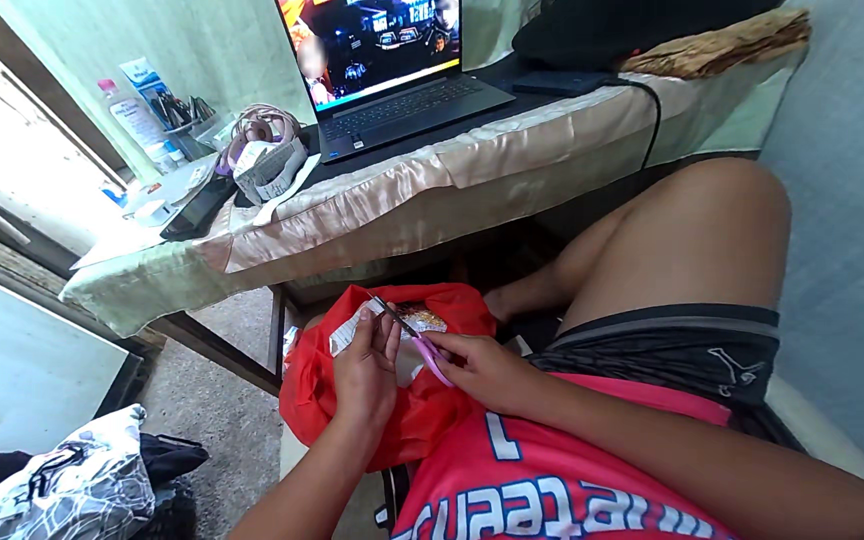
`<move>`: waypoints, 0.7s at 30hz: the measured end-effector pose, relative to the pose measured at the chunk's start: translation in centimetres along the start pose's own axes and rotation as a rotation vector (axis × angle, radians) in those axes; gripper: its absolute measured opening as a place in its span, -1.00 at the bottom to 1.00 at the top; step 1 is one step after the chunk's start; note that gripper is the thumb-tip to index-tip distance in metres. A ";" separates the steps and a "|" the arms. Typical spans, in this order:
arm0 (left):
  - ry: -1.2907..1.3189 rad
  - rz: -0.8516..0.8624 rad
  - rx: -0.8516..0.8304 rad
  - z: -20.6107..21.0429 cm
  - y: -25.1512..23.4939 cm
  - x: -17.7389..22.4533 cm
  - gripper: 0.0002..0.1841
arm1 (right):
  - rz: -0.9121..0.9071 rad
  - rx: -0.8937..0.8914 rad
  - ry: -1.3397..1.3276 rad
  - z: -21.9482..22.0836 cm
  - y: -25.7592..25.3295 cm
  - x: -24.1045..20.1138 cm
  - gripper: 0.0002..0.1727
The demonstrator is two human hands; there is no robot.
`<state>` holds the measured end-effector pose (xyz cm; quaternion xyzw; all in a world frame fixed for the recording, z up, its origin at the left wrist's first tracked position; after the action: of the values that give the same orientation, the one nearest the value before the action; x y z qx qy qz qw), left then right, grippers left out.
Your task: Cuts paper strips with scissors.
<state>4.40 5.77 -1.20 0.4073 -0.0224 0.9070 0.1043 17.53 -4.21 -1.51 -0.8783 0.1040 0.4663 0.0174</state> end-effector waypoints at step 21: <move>0.006 -0.002 0.009 -0.2 0.1 -0.1 -0.69 | 0.002 -0.031 -0.051 0.4 0.4 -0.5 -0.52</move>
<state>4.30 5.69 -1.37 0.4049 -0.0175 0.9083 0.1036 16.81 -4.44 -1.29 -0.8661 0.0970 0.4903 0.0062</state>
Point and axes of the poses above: each hand's wrist, its own y-axis away from the middle knuckle, its own z-axis out of the palm, x = y × z, the point moved 8 cm from there along -y, towards the middle knuckle, and after that the axes turned 13 degrees about z, right-handed, at the moved point
